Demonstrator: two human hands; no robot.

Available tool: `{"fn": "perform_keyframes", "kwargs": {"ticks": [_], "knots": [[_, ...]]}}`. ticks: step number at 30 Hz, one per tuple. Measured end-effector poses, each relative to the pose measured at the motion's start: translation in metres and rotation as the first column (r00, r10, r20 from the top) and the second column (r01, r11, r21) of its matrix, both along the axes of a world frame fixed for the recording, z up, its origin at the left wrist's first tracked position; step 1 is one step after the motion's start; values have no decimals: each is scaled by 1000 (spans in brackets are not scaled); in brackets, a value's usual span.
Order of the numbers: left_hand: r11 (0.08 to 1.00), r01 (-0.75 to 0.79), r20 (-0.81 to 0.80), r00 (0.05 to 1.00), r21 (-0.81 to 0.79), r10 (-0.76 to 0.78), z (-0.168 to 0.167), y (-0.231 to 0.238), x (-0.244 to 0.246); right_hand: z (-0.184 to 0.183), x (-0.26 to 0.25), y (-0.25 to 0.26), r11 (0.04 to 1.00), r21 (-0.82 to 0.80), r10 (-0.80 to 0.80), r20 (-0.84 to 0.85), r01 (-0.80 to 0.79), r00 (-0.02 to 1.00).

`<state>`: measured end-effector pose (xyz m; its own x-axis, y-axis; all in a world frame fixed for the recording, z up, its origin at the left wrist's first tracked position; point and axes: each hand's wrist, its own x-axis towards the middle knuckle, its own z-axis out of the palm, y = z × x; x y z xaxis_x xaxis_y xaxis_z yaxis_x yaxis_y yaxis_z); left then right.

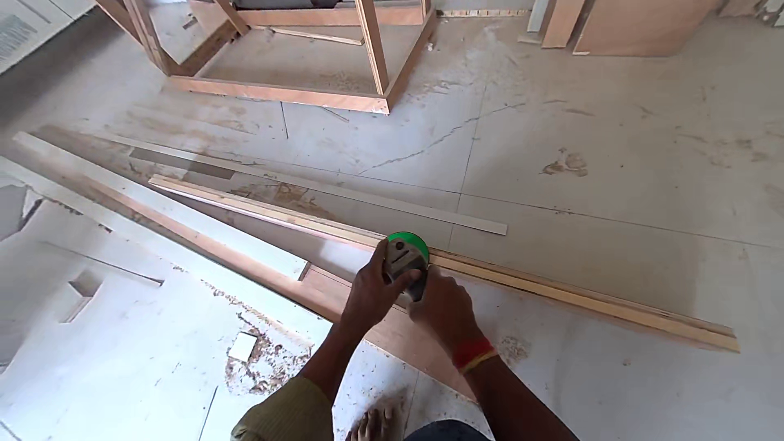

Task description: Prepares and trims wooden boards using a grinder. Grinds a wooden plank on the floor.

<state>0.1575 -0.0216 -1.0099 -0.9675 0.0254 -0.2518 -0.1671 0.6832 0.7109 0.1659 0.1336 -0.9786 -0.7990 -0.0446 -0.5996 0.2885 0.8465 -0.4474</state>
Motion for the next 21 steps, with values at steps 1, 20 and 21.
{"fn": "perform_keyframes", "kwargs": {"ticks": [1, 20, 21], "knots": [[1000, -19, 14, 1000, 13, 19, 0, -10, -4, 0, -4, -9, 1000, -5, 8, 1, -8, 1000], [997, 58, 80, 995, 51, -62, -6, 17, -5, 3, 1, 13, 996, 72, -62, 110, 54, 992], [997, 59, 89, 994, 51, -63, -6, 21, -3, 3, 4, 16, 995, 72, -71, 114, 63, 991]]}}
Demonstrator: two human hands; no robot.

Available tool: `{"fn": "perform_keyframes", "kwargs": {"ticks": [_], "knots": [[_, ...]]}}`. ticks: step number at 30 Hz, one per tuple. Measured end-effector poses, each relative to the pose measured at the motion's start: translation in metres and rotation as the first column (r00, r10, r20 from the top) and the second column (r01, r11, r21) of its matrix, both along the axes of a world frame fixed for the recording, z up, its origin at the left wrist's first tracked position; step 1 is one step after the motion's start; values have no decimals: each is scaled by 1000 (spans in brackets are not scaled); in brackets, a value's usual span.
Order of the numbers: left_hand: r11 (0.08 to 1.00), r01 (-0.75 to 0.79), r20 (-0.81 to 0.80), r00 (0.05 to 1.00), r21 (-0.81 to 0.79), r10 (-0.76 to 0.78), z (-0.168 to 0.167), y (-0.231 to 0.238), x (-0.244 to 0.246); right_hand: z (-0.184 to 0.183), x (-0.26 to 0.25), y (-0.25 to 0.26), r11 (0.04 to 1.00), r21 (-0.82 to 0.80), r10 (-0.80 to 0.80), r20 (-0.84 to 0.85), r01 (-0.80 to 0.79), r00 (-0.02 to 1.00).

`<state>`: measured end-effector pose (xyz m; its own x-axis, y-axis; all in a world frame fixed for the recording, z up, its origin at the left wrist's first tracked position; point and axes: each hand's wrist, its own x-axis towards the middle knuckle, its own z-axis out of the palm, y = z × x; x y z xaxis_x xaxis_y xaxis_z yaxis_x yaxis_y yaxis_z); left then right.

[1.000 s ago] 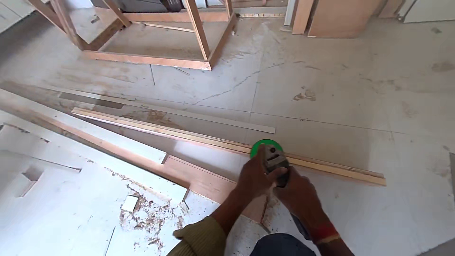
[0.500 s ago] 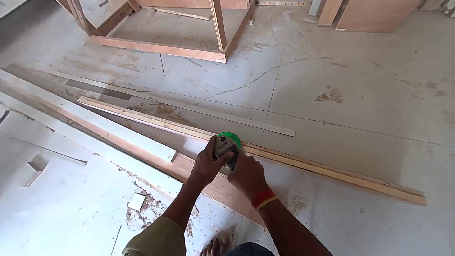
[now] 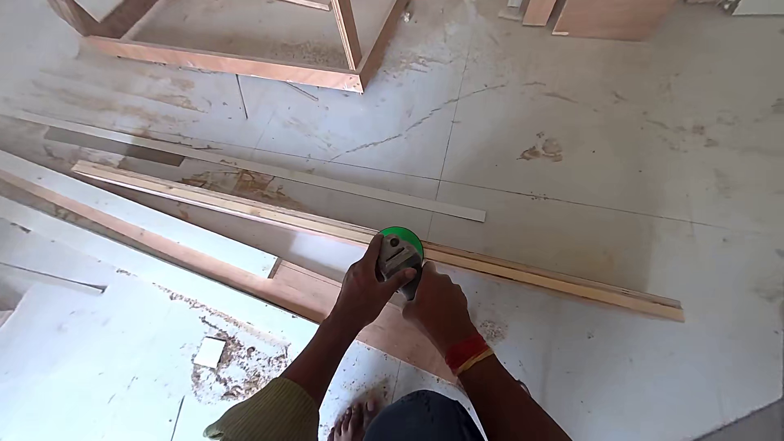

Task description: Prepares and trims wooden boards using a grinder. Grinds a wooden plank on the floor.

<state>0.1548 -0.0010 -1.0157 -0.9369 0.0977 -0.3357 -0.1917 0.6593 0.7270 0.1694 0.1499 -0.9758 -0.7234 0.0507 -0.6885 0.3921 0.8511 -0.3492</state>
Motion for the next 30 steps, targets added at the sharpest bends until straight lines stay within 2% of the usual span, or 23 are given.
{"fn": "perform_keyframes", "kwargs": {"ticks": [15, 19, 30], "knots": [[994, 110, 37, 993, -18, -109, 4, 62, 12, 2, 26, 57, 993, 15, -121, 28, 120, 992], [988, 152, 6, 988, -35, -152, 5, 77, 17, 2, 35, 73, 987, 5, -160, 26, 160, 987], [977, 213, 1, 977, 4, -213, 6, 116, 29, 1, 54, 109, 971, 11, -238, 44, 238, 970]]}}
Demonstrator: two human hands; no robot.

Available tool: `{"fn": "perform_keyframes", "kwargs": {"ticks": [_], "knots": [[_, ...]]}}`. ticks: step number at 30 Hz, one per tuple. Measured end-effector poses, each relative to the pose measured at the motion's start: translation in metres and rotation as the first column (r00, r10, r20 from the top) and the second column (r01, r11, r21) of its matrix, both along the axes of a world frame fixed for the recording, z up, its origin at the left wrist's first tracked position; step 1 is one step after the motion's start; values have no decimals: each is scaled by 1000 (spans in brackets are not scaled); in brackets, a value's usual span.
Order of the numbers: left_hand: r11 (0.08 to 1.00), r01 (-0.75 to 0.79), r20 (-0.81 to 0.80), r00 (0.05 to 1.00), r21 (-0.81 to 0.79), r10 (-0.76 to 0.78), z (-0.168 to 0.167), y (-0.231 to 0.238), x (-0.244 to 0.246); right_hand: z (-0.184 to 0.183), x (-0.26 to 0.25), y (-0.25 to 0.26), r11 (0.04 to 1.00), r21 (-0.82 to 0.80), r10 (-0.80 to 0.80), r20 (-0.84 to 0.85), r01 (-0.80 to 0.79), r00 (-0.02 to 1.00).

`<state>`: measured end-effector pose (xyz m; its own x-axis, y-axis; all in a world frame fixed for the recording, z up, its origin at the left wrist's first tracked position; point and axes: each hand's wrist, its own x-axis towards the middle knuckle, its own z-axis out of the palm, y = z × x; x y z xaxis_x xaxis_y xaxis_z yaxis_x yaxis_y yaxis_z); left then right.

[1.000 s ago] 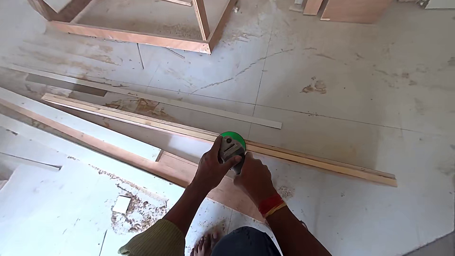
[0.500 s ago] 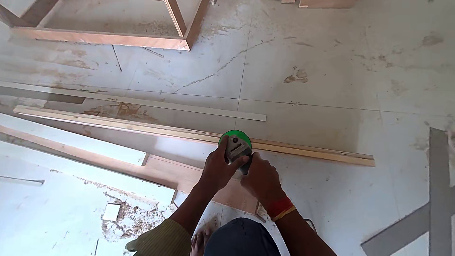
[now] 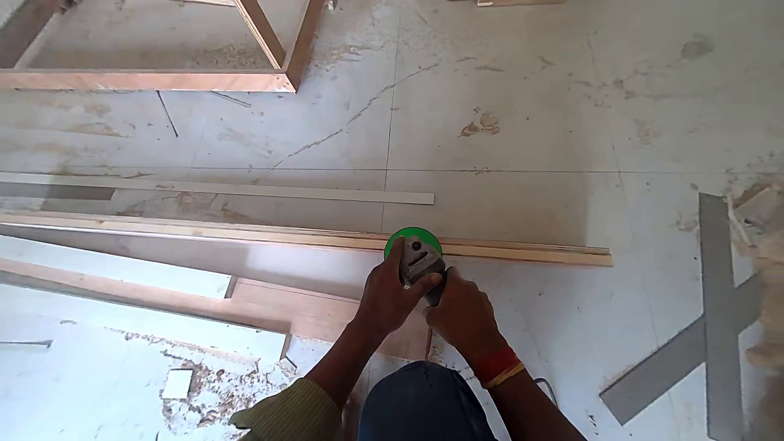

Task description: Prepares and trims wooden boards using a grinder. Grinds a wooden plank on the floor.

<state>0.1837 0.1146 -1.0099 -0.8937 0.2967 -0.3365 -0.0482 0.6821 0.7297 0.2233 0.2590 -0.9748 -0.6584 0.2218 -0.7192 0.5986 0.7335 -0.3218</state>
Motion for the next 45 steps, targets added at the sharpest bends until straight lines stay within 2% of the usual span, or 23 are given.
{"fn": "perform_keyframes", "kwargs": {"ticks": [23, 28, 35, 40, 42, 43, 45], "knots": [[994, 106, 63, 992, 4, -107, 4, 61, 8, 0, 25, 50, 991, 58, -118, -6, 118, 993], [992, 122, 18, 992, 36, -123, -1, 73, 15, 1, 32, 63, 990, 70, -127, 4, 126, 992], [986, 149, 38, 988, 78, -152, 2, 103, 21, -1, 47, 87, 978, 104, -173, -55, 178, 983], [957, 275, 100, 954, 91, -283, 13, 142, 30, 2, 68, 123, 965, 118, -227, -78, 235, 971], [936, 350, 38, 935, 33, -351, 13, 141, 31, -1, 84, 132, 955, 124, -245, -183, 269, 952], [939, 343, -56, 937, -19, -343, 7, 135, 30, -5, 95, 135, 949, 121, -254, -252, 290, 934], [955, 218, -254, 930, -200, -265, -15, 107, 20, -13, 122, 140, 933, 116, -277, -367, 340, 888]]}}
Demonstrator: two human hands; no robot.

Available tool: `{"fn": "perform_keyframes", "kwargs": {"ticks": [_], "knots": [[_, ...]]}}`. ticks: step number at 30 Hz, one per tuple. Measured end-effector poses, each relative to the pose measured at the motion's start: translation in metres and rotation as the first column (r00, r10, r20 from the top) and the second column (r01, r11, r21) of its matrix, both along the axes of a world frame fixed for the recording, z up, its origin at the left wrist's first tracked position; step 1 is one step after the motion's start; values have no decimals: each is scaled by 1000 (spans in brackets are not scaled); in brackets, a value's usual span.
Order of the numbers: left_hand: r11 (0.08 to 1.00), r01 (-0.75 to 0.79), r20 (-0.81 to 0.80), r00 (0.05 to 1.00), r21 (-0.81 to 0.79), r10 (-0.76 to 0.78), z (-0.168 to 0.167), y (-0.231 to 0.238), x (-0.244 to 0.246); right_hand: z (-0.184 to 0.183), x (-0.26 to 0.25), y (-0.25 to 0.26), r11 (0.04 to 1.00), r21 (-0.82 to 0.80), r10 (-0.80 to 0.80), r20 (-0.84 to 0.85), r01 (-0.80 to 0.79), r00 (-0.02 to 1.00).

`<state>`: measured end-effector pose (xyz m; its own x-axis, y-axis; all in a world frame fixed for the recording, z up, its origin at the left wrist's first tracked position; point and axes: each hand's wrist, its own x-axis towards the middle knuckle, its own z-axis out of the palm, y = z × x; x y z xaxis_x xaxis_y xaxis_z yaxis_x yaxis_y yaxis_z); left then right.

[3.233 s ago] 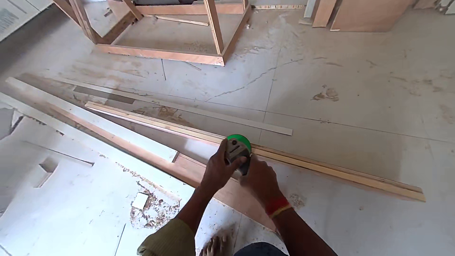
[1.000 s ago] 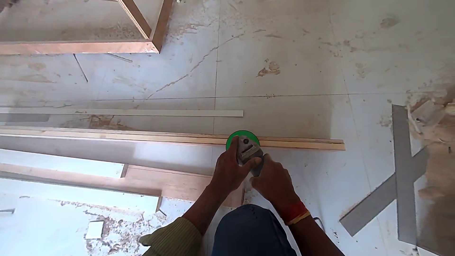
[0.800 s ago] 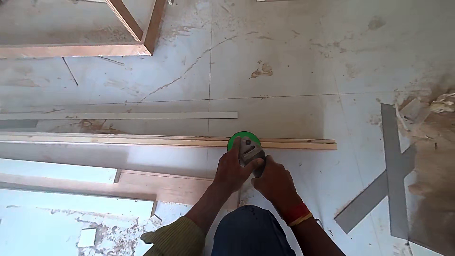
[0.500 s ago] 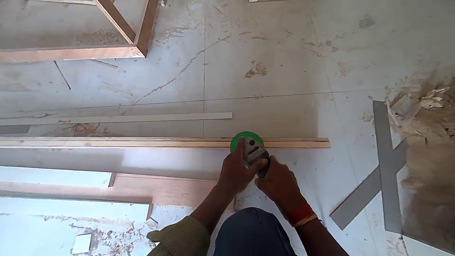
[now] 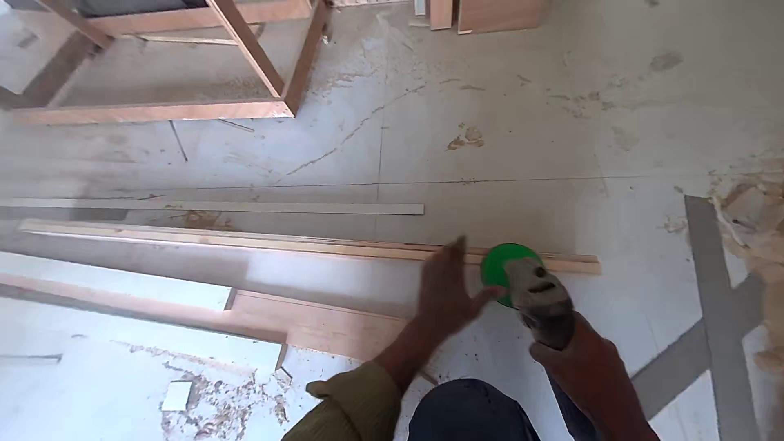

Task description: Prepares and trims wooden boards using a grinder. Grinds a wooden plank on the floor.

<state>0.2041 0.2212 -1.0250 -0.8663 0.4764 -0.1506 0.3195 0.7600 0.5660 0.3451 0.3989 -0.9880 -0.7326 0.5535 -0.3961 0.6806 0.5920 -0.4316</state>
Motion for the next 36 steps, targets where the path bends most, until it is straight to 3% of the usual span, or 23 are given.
{"fn": "perform_keyframes", "kwargs": {"ticks": [1, 3, 6, 13, 17, 20, 23, 25, 28, 30, 34, 36], "knots": [[992, -52, -65, 997, -115, 44, -14, -20, -10, 0, 13, 2, 999, -15, -30, -30, 29, 999], [939, -114, -24, 993, -324, 112, -36, -62, -30, 1, 34, 3, 995, -72, -79, -41, 76, 996], [879, -34, 41, 997, -476, 61, -49, -90, -36, 0, 53, 5, 977, -160, -149, -27, 143, 988], [877, 138, 138, 987, -461, -83, -35, -111, -40, -5, 60, -14, 931, -305, -242, -99, 202, 965], [817, 268, 228, 958, -510, -172, -6, -119, -43, -1, 37, -32, 943, -309, -162, -96, 125, 982], [804, 394, 250, 917, -445, -311, 18, -150, -28, 6, 12, -50, 959, -278, -88, -113, 54, 990], [684, 623, 464, 768, -380, -441, 48, -203, -22, 14, -22, -70, 972, -226, 22, -150, -56, 988], [563, 705, 597, 691, -430, -408, 73, -235, -29, 20, -49, -81, 969, -183, 137, -163, -167, 977], [464, 641, 643, 744, -612, -179, 110, -273, -57, 34, -96, -93, 932, -118, 329, -117, -342, 937], [492, 514, 552, 830, -703, -77, 119, -295, -83, 50, -130, -101, 890, -72, 449, -43, -451, 893], [671, 243, 278, 959, -701, -56, 87, -334, -140, 69, -188, -115, 784, 33, 616, 77, -620, 784], [700, 161, 167, 984, -695, -60, 55, -339, -162, 70, -205, -123, 769, 66, 627, 113, -636, 770]]}}
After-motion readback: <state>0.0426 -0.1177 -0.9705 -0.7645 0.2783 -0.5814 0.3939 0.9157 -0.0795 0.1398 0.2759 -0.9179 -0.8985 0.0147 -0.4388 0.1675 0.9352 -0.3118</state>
